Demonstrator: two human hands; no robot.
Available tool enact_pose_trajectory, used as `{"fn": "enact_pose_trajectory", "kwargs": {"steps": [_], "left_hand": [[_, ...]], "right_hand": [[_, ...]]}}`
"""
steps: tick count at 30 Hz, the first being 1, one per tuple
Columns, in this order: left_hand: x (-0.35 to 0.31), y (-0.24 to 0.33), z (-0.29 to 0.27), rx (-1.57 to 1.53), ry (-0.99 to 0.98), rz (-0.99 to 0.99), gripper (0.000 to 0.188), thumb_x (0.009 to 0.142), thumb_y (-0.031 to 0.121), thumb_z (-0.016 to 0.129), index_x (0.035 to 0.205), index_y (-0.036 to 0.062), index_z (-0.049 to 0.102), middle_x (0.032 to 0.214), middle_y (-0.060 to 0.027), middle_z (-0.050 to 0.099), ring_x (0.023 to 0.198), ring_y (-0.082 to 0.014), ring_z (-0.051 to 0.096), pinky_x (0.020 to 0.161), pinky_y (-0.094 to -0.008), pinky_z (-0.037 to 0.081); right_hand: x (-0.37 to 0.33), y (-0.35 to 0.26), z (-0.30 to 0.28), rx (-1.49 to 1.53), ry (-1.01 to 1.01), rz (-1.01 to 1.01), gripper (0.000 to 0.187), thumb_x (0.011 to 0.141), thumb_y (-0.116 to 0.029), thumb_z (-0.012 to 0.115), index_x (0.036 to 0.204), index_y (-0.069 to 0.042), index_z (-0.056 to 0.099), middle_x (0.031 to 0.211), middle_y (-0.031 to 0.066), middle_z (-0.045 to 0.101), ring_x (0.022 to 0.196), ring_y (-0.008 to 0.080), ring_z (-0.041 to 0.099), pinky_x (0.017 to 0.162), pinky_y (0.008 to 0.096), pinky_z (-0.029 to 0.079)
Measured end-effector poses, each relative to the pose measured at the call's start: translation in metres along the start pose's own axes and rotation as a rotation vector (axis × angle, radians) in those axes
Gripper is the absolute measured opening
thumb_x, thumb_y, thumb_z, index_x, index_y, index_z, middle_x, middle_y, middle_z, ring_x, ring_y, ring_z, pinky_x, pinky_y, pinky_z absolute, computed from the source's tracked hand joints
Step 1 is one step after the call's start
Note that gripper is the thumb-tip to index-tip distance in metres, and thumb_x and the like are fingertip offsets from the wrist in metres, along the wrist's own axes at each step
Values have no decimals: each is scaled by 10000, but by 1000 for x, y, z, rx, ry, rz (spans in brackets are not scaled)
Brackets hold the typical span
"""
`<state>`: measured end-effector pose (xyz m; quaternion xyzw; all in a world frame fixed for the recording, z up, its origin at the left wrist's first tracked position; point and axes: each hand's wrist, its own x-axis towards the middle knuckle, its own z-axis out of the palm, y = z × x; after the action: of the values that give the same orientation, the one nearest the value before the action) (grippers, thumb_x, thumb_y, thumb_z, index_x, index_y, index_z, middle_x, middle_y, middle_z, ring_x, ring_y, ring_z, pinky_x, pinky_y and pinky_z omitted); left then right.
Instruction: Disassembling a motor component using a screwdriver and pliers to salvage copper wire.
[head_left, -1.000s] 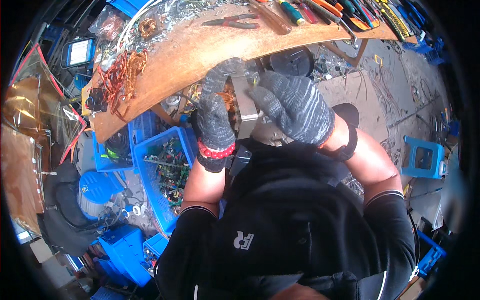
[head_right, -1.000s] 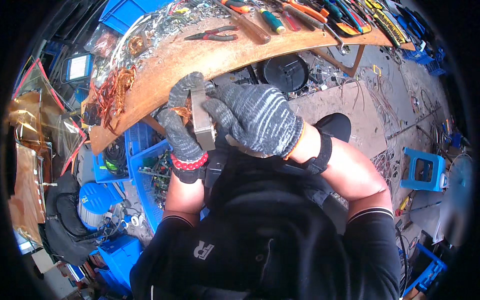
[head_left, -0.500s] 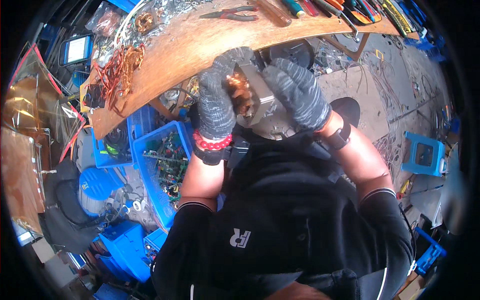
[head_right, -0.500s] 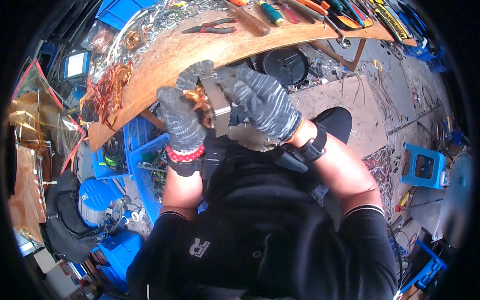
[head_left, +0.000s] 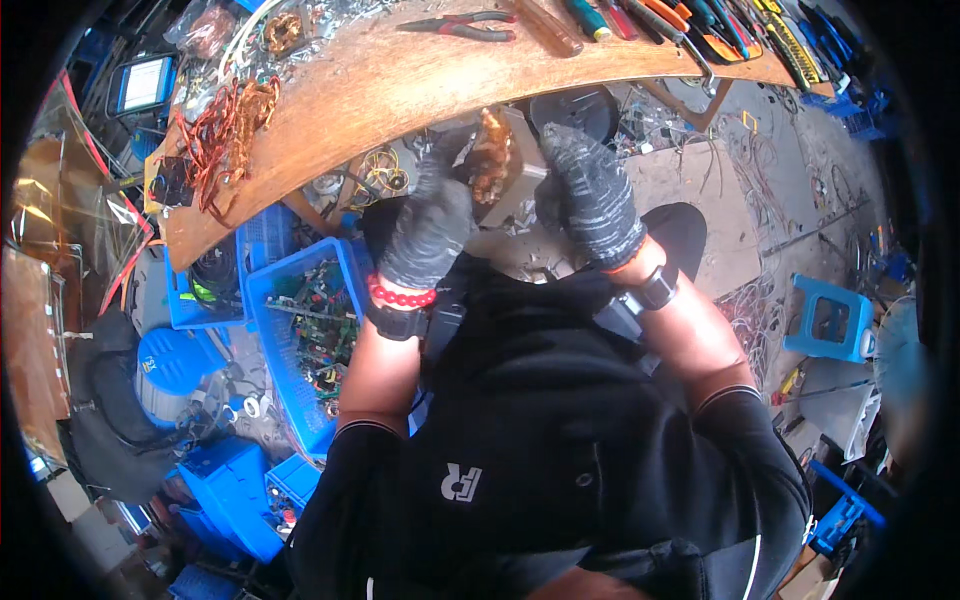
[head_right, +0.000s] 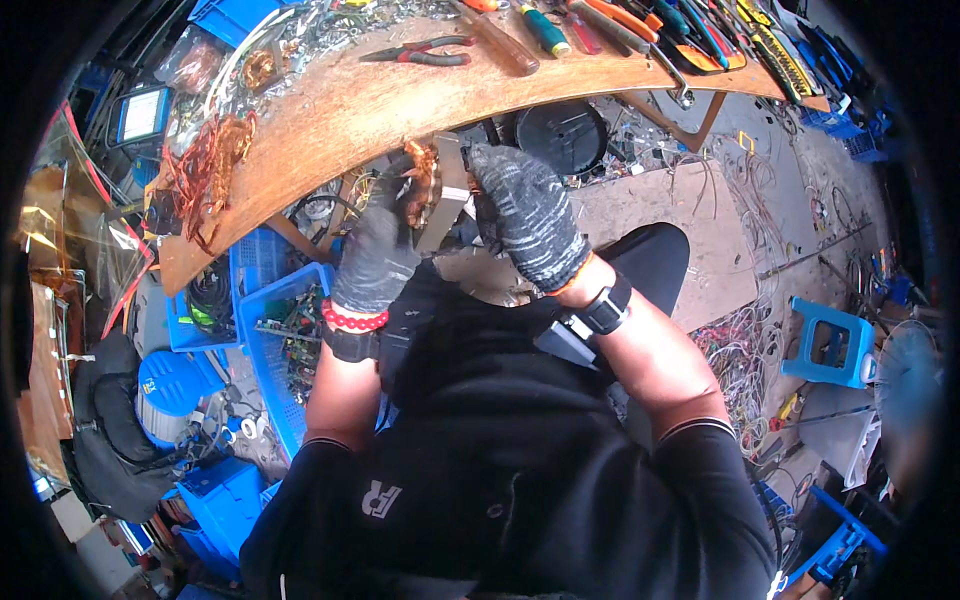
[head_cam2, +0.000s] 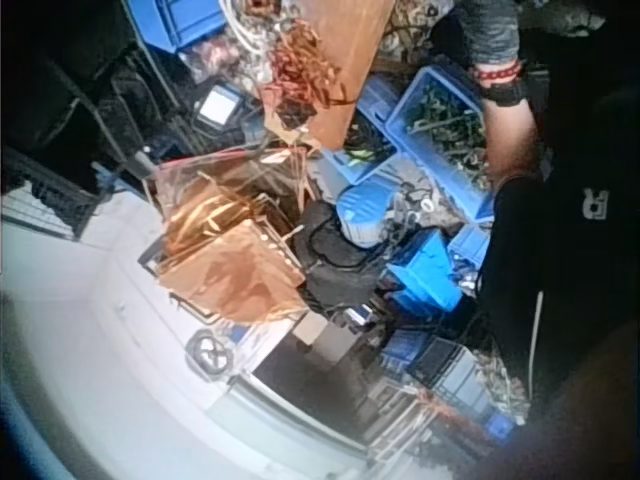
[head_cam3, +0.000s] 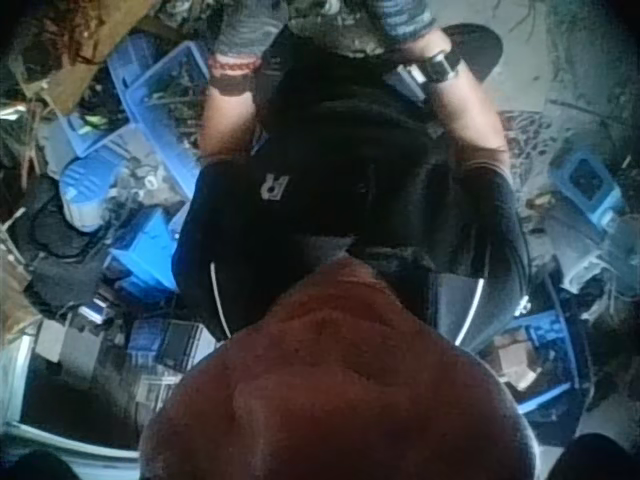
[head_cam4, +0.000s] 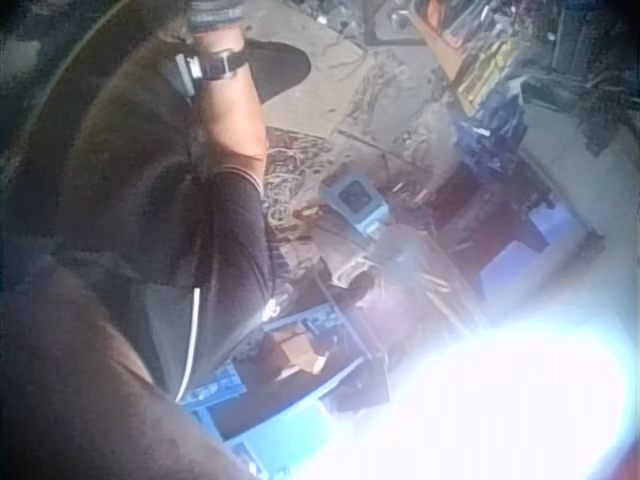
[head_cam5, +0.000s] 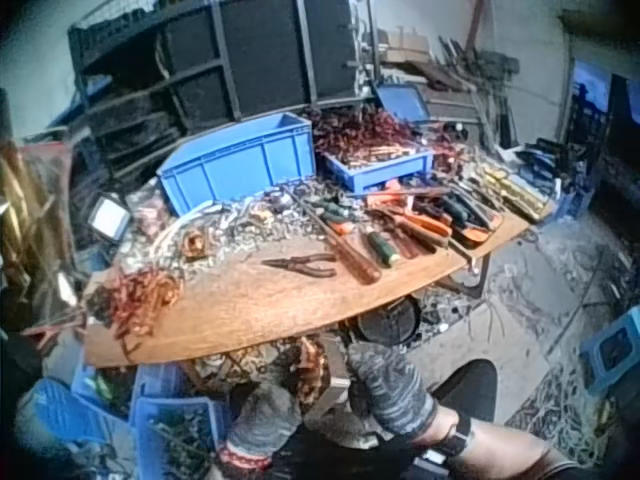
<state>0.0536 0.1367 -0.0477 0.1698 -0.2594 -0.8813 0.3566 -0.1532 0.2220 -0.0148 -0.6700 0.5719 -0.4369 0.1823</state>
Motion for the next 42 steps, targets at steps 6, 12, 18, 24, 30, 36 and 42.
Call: {"fn": "enact_pose_trajectory", "kwargs": {"steps": [6, 12, 18, 24, 30, 36, 42], "left_hand": [[3, -15, -3, 428, -189, 69, 637, 823, 202, 826, 1377, 65, 543, 1288, -72, 658, 1170, -215, 657, 1038, -372, 520], [1, 5, -17, 1700, -311, 614, 744, 810, 551, 783, 1394, 140, 575, 1337, -84, 640, 1314, -284, 556, 1206, -536, 333], [-3, 8, -2, 929, -242, 270, 605, 947, 493, 649, 1405, 111, 549, 1337, -124, 630, 1232, -310, 615, 1088, -525, 477], [-12, 14, 38, 255, -303, 229, 576, 1038, 425, 555, 1475, 63, 455, 1368, -152, 592, 1205, -284, 617, 985, -455, 571], [0, 6, 40, 1577, -241, 693, 1094, 598, 304, 1005, 1454, 19, 385, 1371, -138, 555, 1241, -286, 591, 1087, -442, 484], [13, -4, 41, 1353, -93, 653, 1095, 648, 190, 972, 1481, 12, 284, 1383, -177, 534, 1254, -277, 576, 1079, -442, 487], [21, -7, 3, 668, -31, 10, 698, 897, 256, 792, 1462, 57, 433, 1350, -98, 579, 1187, -218, 622, 984, -400, 558]], "right_hand": [[-13, 3, 15, -300, 69, -373, 649, 746, -70, 766, 1356, -10, 551, 1298, 235, 632, 1198, 452, 598, 1019, 525, 489], [-10, -20, -3, -59, 80, -499, 612, 770, -83, 802, 1342, -35, 588, 1387, 249, 599, 1274, 460, 576, 1049, 497, 497], [-13, -33, -23, 153, -248, -242, 352, 928, -121, 705, 1275, -73, 673, 1244, 167, 687, 1148, 353, 660, 1004, 471, 513], [-11, -43, -41, 135, -195, -507, 309, 974, -168, 605, 1221, 3, 674, 1084, 233, 698, 974, 385, 694, 820, 468, 559], [2, -34, -68, -747, -274, -495, 248, 864, -331, 674, 914, -91, 715, 794, 111, 699, 700, 323, 681, 612, 444, 512], [30, -7, -55, -683, -184, -492, 255, 918, -341, 640, 949, -111, 747, 889, 100, 721, 863, 326, 690, 787, 472, 523], [28, 3, -29, -296, 34, -326, 279, 958, -298, 652, 1007, -33, 724, 935, 195, 694, 924, 390, 661, 833, 487, 530]]}}
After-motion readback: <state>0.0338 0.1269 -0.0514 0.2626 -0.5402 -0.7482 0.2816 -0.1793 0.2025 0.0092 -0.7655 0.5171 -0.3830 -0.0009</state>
